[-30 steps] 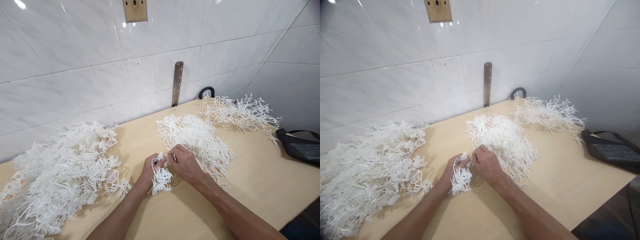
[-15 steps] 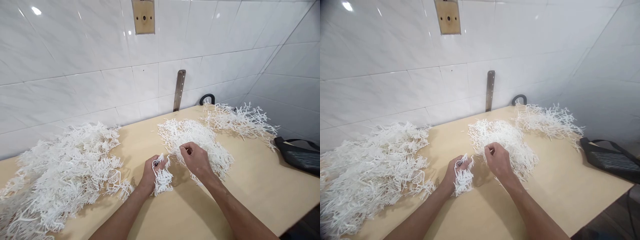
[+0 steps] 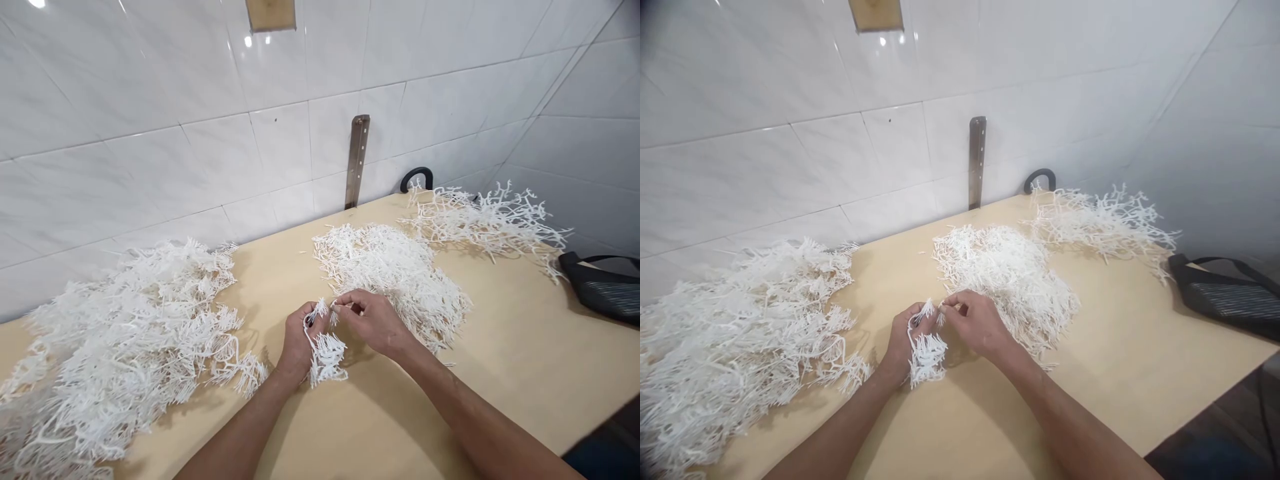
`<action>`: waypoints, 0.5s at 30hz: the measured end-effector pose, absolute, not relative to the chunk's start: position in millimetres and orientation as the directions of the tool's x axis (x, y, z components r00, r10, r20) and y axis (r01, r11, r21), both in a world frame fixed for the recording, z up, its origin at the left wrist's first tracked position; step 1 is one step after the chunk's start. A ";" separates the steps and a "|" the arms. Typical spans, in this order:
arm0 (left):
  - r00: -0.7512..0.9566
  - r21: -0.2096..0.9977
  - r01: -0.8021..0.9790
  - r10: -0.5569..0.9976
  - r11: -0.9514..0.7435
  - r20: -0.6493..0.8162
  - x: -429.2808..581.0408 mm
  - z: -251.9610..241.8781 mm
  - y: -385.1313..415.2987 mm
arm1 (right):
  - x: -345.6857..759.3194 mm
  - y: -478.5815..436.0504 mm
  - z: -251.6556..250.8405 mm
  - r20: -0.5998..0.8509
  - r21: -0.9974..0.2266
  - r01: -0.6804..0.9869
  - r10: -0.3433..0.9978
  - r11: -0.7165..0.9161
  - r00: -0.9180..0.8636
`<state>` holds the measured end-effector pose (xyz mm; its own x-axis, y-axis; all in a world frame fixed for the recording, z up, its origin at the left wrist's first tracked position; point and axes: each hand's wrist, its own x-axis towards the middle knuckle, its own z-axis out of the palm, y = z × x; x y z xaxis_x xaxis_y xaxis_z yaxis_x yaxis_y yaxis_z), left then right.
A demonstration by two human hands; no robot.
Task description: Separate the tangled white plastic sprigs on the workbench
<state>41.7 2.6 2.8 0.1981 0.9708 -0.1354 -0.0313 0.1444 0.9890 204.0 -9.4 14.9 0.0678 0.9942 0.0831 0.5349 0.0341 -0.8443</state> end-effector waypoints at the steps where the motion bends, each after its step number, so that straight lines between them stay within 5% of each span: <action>1: 0.202 0.990 -0.021 0.970 0.139 -0.132 41.5 2.9 2.9 | 204.0 -9.0 13.2 0.083 -0.849 0.528 0.994 0.036 0.067; 15: 0.223 0.987 -0.038 0.964 0.155 -0.142 40.7 5.7 2.7 | 201.9 -12.4 18.8 -0.011 -0.892 0.448 0.996 -0.050 0.089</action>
